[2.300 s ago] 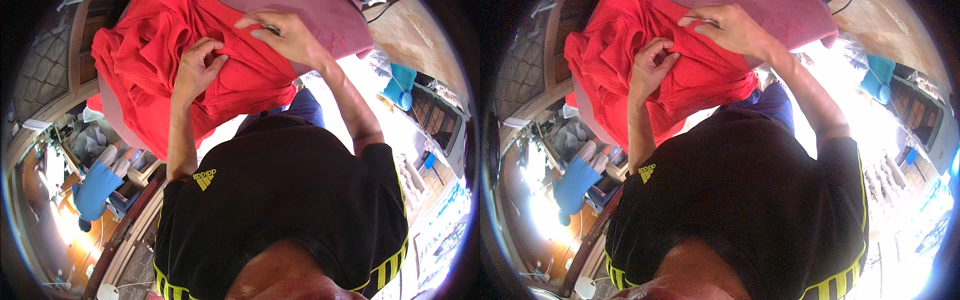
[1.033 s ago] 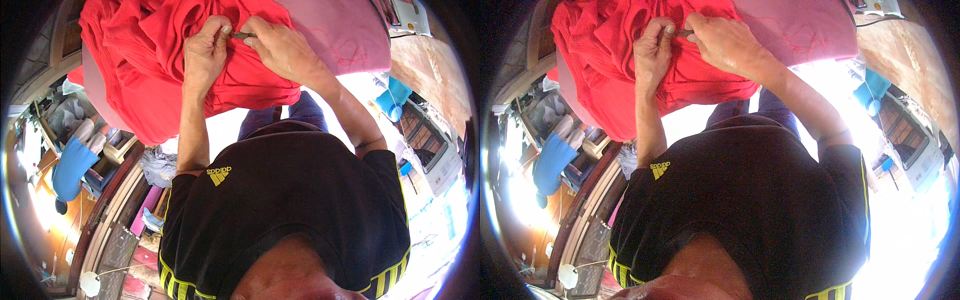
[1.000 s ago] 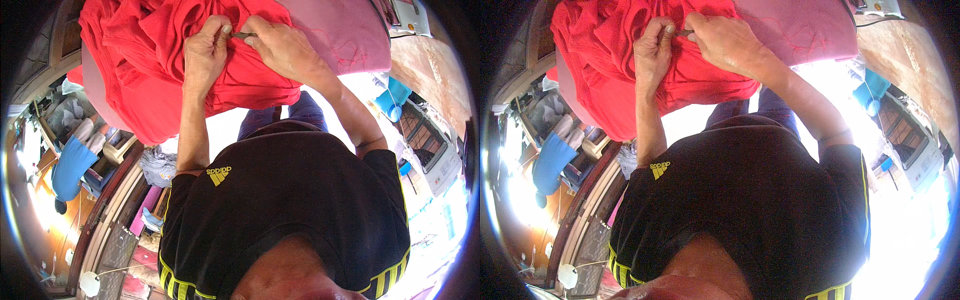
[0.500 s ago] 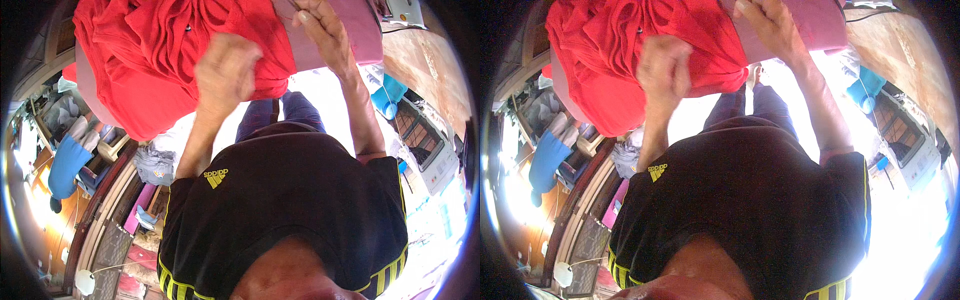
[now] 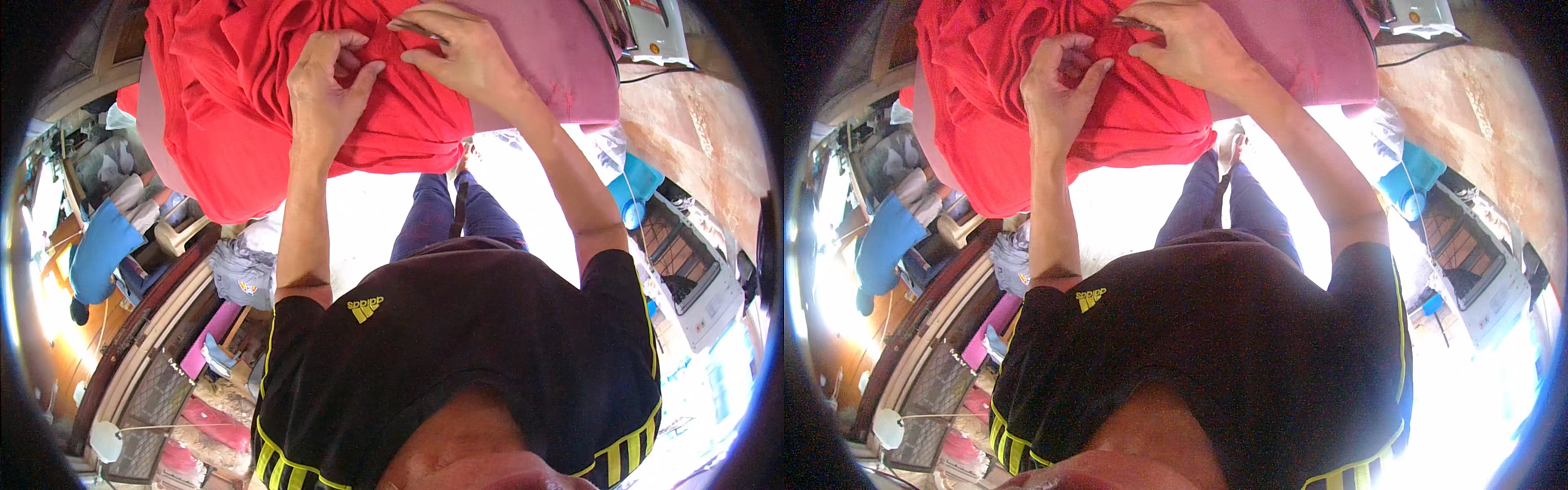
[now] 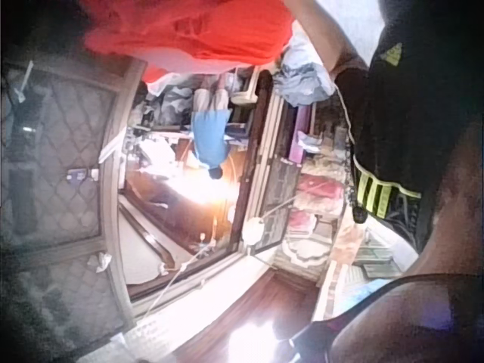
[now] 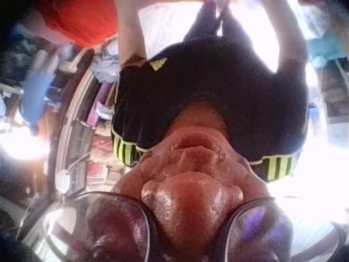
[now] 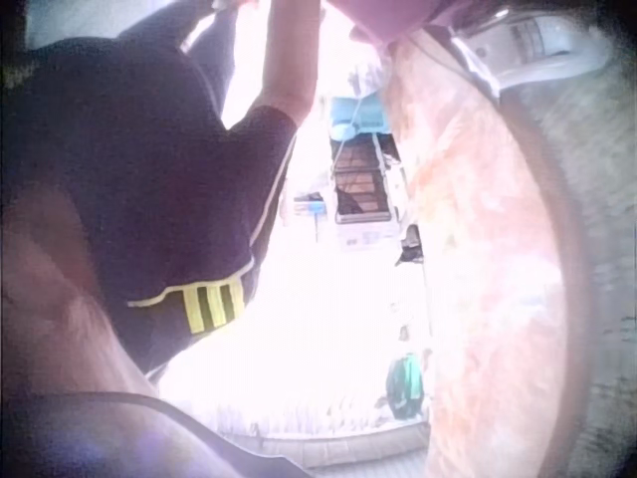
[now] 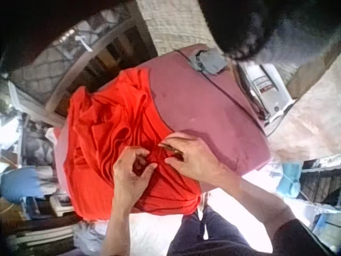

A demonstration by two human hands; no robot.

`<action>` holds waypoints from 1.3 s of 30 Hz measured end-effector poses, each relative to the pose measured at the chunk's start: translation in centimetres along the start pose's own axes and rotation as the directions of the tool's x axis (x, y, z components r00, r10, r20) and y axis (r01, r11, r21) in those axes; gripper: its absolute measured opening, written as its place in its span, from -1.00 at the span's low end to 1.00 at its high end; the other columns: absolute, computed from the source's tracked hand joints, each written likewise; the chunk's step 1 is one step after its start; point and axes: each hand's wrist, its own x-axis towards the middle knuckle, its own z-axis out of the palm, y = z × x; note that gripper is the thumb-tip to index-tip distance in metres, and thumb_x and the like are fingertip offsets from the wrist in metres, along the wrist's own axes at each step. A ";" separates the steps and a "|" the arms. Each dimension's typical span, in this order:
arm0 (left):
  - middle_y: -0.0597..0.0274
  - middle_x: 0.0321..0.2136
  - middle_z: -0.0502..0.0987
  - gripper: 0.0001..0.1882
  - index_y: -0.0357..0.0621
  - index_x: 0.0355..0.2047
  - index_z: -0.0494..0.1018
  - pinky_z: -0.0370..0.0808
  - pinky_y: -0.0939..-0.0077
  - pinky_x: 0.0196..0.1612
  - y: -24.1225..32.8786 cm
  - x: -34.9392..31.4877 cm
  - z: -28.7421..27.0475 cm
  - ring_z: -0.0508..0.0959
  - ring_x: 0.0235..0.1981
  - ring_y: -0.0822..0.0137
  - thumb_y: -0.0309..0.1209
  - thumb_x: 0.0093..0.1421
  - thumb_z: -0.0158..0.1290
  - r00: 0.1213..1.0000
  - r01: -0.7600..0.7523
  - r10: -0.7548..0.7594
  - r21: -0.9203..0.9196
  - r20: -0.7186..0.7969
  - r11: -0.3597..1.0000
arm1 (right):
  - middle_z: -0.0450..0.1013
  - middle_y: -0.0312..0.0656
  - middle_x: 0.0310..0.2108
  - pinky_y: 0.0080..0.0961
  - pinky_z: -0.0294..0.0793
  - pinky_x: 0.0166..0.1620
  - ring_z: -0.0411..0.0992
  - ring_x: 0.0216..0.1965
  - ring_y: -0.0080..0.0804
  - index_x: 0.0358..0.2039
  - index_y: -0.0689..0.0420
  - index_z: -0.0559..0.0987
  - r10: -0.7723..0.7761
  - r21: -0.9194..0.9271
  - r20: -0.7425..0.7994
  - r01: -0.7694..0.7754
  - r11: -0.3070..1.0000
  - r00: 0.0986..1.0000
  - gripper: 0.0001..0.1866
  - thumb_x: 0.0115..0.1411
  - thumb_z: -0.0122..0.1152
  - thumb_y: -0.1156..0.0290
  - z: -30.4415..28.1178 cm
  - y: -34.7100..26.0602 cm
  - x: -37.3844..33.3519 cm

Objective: The person uses small scissors to trim loose threads and excess fabric from a red garment laid out on a pink table. The person repeatedly snips small areas of the fabric, occasionally adjusting the garment's position to access different sections.

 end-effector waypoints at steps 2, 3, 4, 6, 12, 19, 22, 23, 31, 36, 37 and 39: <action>0.18 -0.34 0.57 -0.71 -0.23 -0.28 0.53 0.54 0.49 -0.34 -1.3 -0.7 0.6 0.59 -0.41 0.36 -0.62 -0.03 0.32 0.997 0.078 -0.078 -0.037 -0.001 0.996 | 0.50 -0.07 -0.17 -0.28 0.57 -0.15 0.54 -0.20 -0.12 -0.19 0.25 0.60 -0.052 -0.126 0.041 0.057 0.990 0.998 -0.72 0.04 0.30 0.52 0.7 0.3 0.7; 0.18 -0.35 0.57 -0.72 -0.23 -0.28 0.53 0.54 0.50 -0.35 -1.7 -1.0 0.9 0.59 -0.43 0.39 -0.63 -0.03 0.31 0.993 0.121 -0.121 -0.063 0.003 0.991 | 0.50 -0.08 -0.18 -0.26 0.56 -0.14 0.53 -0.20 -0.08 -0.21 0.24 0.60 -0.070 -0.191 0.068 0.082 0.978 0.995 -0.75 0.05 0.28 0.50 0.9 0.5 0.8; 0.19 -0.35 0.56 -0.73 -0.23 -0.28 0.54 0.54 0.51 -0.35 -2.0 -1.2 1.2 0.59 -0.43 0.38 -0.63 -0.02 0.31 0.992 0.120 -0.121 -0.080 -0.016 0.990 | 0.49 -0.08 -0.20 -0.25 0.55 -0.16 0.52 -0.22 -0.08 -0.22 0.22 0.60 -0.057 -0.218 0.106 0.079 0.973 0.993 -0.76 0.05 0.27 0.51 1.0 0.6 0.9; 0.20 -0.37 0.55 -0.74 -0.24 -0.29 0.55 0.54 0.52 -0.35 -2.1 -1.4 1.7 0.58 -0.44 0.38 -0.63 -0.02 0.30 0.991 0.114 -0.121 -0.111 -0.057 0.987 | 0.48 -0.08 -0.24 -0.22 0.54 -0.20 0.52 -0.26 -0.08 -0.25 0.20 0.60 -0.030 -0.271 0.182 0.079 0.959 0.983 -0.80 0.06 0.25 0.53 0.8 0.8 1.2; 0.17 -0.39 0.49 -0.79 -0.24 -0.34 0.60 0.54 0.44 -0.30 -1.5 -1.9 2.6 0.58 -0.38 0.25 -0.57 -0.04 0.34 0.979 -0.033 0.019 -0.061 -0.204 0.998 | 0.48 -0.19 -0.34 -0.48 0.44 -0.12 0.46 -0.25 -0.50 -0.15 0.25 0.51 -0.023 -0.308 0.283 0.114 0.944 0.959 -0.85 0.35 0.10 0.46 0.5 1.6 1.6; 0.20 -0.37 0.50 -0.81 -0.13 -0.36 0.63 0.54 0.31 -0.30 -1.4 -1.5 3.2 0.56 -0.34 0.14 -0.42 -0.03 0.34 0.984 -0.028 0.042 0.086 -0.172 0.996 | 0.47 -0.25 -0.30 -0.55 0.41 -0.13 0.40 -0.25 -0.59 -0.19 0.26 0.49 0.171 0.036 0.246 -0.186 0.982 0.954 -0.84 0.37 0.12 0.40 -0.3 3.1 1.3; 0.21 -0.37 0.49 -0.82 -0.08 -0.33 0.64 0.55 0.29 -0.29 -1.1 -0.8 4.0 0.57 -0.34 0.12 -0.42 0.00 0.29 0.964 -0.112 0.175 0.292 -0.198 0.950 | 0.47 -0.23 -0.29 -0.49 0.44 -0.14 0.44 -0.25 -0.51 -0.16 0.25 0.49 0.203 0.180 0.200 -0.240 0.954 0.958 -0.84 0.32 0.15 0.44 0.2 4.1 1.1; 0.21 -0.36 0.50 -0.83 -0.08 -0.33 0.62 0.55 0.29 -0.28 -1.0 -0.8 4.1 0.57 -0.35 0.11 -0.44 0.01 0.28 0.971 -0.097 0.155 0.289 -0.185 0.952 | 0.46 -0.19 -0.31 -0.41 0.47 -0.18 0.47 -0.28 -0.41 -0.17 0.25 0.50 0.201 0.213 0.173 -0.236 0.948 0.964 -0.84 0.27 0.17 0.49 0.6 4.3 1.2; 0.10 -0.41 0.58 -0.91 -0.18 -0.32 0.49 0.54 0.25 -0.37 -2.6 -0.6 3.7 0.61 -0.44 0.10 -0.58 0.15 0.12 0.972 -0.076 0.097 0.107 -0.215 0.991 | 0.57 -0.06 -0.21 -0.32 0.54 -0.11 0.58 -0.16 -0.14 -0.05 0.15 0.45 0.112 0.151 0.134 -0.132 0.980 0.985 -0.70 0.28 0.21 0.30 0.9 1.0 -0.3; 0.03 -0.52 0.59 -0.89 -0.23 -0.25 0.43 0.54 0.41 -0.40 -2.2 0.1 1.5 0.66 -0.50 0.19 -0.67 0.24 -0.01 0.991 0.132 -0.136 -0.195 -0.011 0.972 | 0.57 -0.03 -0.23 -0.17 0.53 -0.14 0.56 -0.18 -0.04 -0.09 0.14 0.44 0.105 -0.126 0.256 -0.074 0.989 0.961 -0.73 0.31 0.16 0.26 1.1 0.5 0.1; 0.04 -0.51 0.59 -0.89 -0.23 -0.25 0.42 0.54 0.42 -0.40 -2.5 0.2 1.3 0.66 -0.49 0.20 -0.67 0.25 -0.01 0.992 0.127 -0.130 -0.211 0.003 0.969 | 0.57 -0.02 -0.23 -0.14 0.53 -0.14 0.56 -0.18 -0.02 -0.10 0.14 0.44 0.099 -0.185 0.252 -0.053 0.981 0.963 -0.74 0.31 0.15 0.25 1.4 0.4 0.3; 0.10 -0.50 0.59 -0.90 -0.22 -0.23 0.43 0.55 0.47 -0.39 -2.6 0.2 1.1 0.66 -0.47 0.29 -0.64 0.29 -0.02 0.992 0.127 -0.125 -0.228 0.025 0.965 | 0.57 -0.01 -0.22 -0.09 0.51 -0.13 0.55 -0.16 -0.01 -0.12 0.14 0.45 0.121 -0.258 0.267 -0.050 0.965 0.956 -0.75 0.32 0.13 0.24 1.6 0.4 0.7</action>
